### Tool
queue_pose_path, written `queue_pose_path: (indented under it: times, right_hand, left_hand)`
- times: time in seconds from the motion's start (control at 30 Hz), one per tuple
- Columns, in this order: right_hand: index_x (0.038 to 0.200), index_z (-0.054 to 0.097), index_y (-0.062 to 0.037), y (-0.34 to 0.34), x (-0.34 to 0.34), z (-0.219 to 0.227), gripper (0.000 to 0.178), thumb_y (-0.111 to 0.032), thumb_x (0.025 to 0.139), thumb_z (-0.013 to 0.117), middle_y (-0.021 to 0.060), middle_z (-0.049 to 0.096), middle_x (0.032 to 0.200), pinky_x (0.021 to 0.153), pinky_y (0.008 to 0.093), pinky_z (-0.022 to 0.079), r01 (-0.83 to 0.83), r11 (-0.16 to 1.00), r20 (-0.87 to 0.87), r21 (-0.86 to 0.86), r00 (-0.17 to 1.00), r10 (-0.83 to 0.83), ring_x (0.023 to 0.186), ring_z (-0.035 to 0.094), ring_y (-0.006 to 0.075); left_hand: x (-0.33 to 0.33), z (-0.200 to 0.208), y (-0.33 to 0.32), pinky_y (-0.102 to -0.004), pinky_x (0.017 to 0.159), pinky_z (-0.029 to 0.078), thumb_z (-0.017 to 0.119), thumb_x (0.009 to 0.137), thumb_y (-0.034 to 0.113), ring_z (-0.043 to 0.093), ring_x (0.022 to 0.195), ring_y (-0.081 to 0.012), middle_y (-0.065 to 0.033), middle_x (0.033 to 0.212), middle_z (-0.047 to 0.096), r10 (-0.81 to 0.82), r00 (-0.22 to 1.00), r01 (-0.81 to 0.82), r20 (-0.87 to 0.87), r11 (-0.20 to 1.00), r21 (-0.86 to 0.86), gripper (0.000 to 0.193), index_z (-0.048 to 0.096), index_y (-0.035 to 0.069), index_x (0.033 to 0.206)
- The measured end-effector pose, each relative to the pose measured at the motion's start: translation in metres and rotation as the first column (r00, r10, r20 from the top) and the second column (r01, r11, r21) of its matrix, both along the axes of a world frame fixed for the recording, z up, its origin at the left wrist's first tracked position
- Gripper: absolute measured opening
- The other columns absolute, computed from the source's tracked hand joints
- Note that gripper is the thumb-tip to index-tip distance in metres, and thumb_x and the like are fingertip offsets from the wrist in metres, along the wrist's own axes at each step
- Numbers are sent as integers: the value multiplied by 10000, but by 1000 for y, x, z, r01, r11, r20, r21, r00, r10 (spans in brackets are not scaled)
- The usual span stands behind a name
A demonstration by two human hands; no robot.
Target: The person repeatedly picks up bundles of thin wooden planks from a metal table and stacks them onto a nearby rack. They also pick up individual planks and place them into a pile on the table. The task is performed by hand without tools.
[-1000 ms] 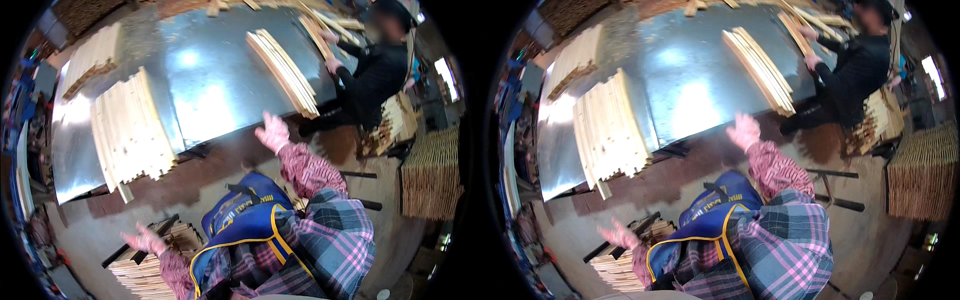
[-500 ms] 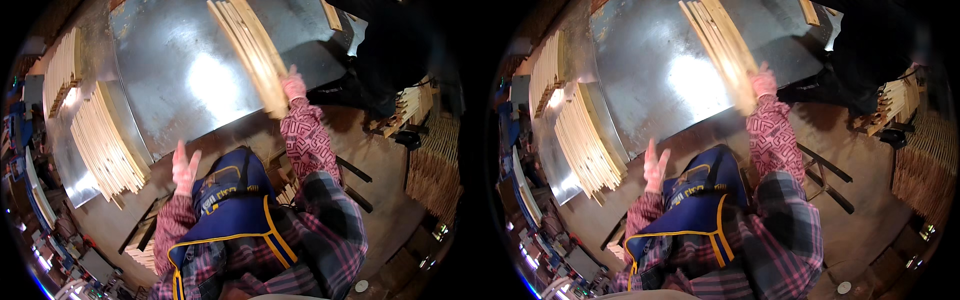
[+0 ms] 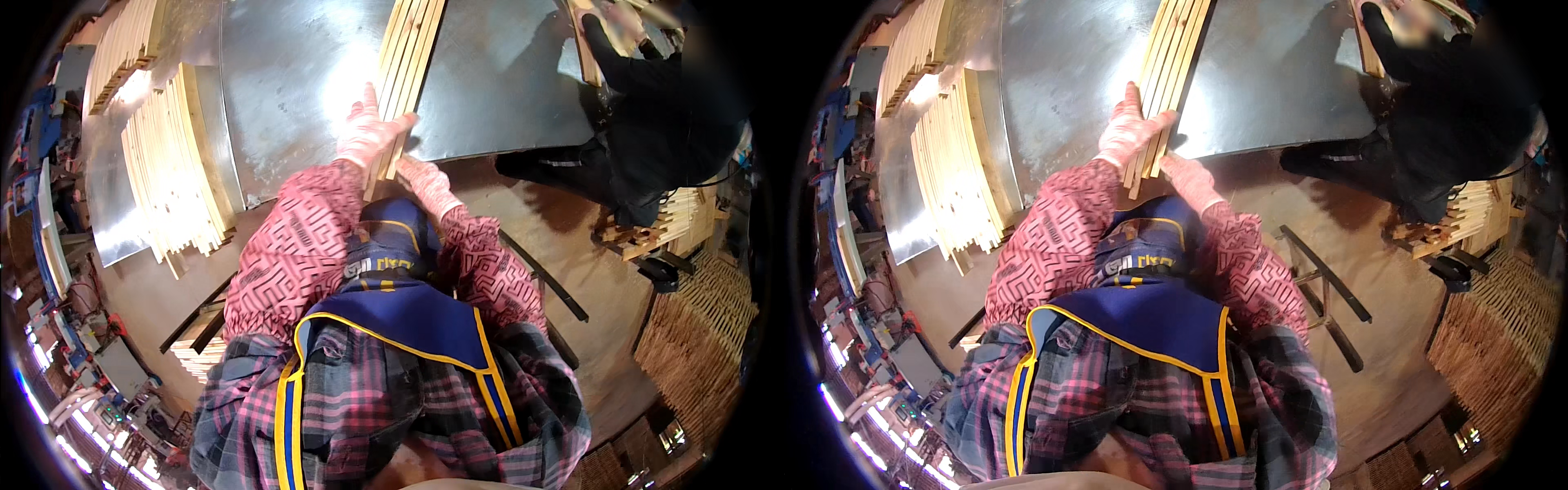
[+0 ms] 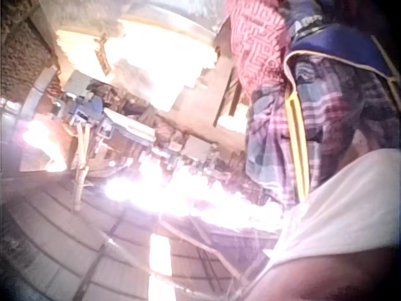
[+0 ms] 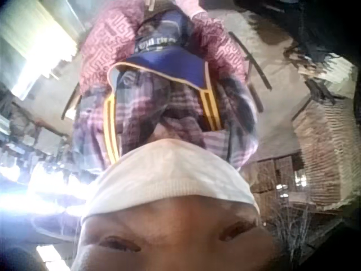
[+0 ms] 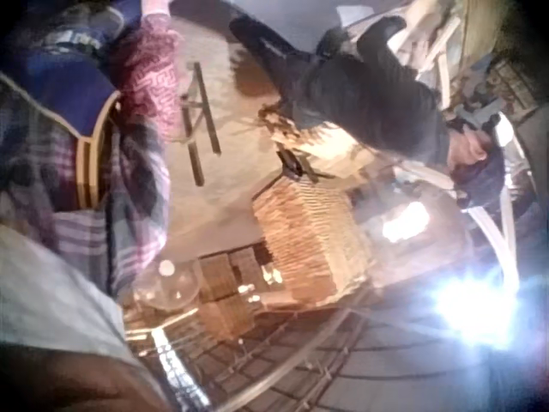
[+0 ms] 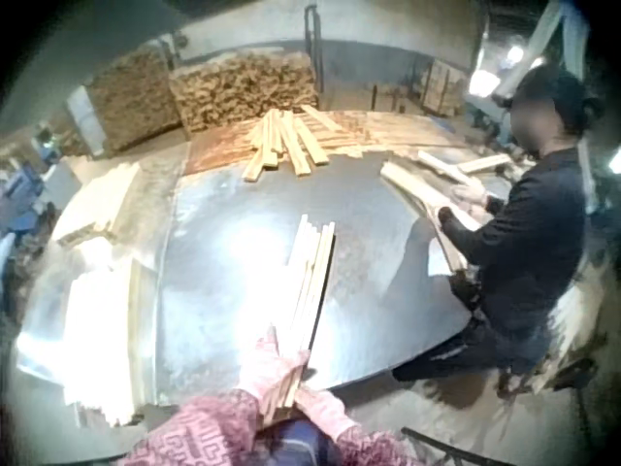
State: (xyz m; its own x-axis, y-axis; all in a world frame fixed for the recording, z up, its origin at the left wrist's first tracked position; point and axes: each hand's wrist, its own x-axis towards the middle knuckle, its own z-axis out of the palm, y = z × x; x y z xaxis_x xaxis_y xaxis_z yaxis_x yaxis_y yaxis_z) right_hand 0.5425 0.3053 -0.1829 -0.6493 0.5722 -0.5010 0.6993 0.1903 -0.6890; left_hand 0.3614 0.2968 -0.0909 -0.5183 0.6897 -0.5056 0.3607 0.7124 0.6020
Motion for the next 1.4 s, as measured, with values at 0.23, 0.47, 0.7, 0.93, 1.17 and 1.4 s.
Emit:
queue_pose_path:
  times: [0.23, 0.47, 0.7, 0.93, 1.17, 1.4]
  right_hand:
    - [1166, 647, -83, -32, 14, -64, 362, -395, 985, 620, 8, 599, 801, 579, 261, 448, 354, 805, 58, -475, 926, -373, 653, 559, 118]
    - [1314, 617, -68, -28, -6, 31, 683, -637, 957, 492, 192, 684, 1149, 979, 431, 454, 61, 991, -200, 120, 979, -36, 1121, 612, 367]
    - [1463, 426, 20, 22, -7, 23, 793, -566, 938, 524, 285, 575, 1313, 1066, 437, 409, -5, 999, -60, 49, 998, 8, 1246, 546, 404]
    - [1475, 472, -273, -44, 41, 29, 494, -140, 1000, 503, 120, 667, 1255, 908, 369, 550, -776, 614, 184, -144, 589, 787, 1047, 680, 298]
    - [1210, 641, -125, -51, 59, 19, 346, -298, 912, 608, 150, 687, 1154, 911, 414, 523, -478, 873, 146, 96, 875, 462, 1030, 672, 314]
    - [1295, 652, -105, 0, 97, 52, 451, -350, 919, 615, 167, 680, 1236, 1010, 375, 480, -297, 945, 431, -134, 842, 326, 1179, 637, 301]
  left_hand:
    - [19, -8, 21, -451, 1051, 439, 843, 659, 329, 508, 1242, -385, -252, 1380, 453, -63, 971, 29, -230, 989, -147, 1169, 180, 38, 1577]
    - [-18, -31, -98, -385, 1002, 502, 709, 887, 335, 656, 1108, -312, -212, 1234, 667, -38, -243, -661, 969, 737, -137, 651, 524, -25, 1397]
    - [-50, -103, -77, -328, 960, 487, 455, 1019, 474, 649, 1106, -229, -118, 1224, 687, -13, 980, 0, 201, 998, 67, 506, 601, 132, 1364]
    - [-23, -94, -50, -309, 878, 525, 552, 994, 424, 665, 998, -213, -133, 1142, 692, 123, 941, -188, 315, 965, 185, 521, 600, 51, 1356]
    - [61, -22, 37, -485, 1093, 362, 630, 889, 473, 433, 1325, -361, -197, 1469, 445, -81, 920, 68, -383, 997, -48, 768, 393, 86, 1508]
    - [77, -31, 94, -478, 1141, 348, 770, 730, 307, 394, 1381, -377, -227, 1500, 365, 4, 980, -10, -201, 1000, -28, 1118, 104, 143, 1612]
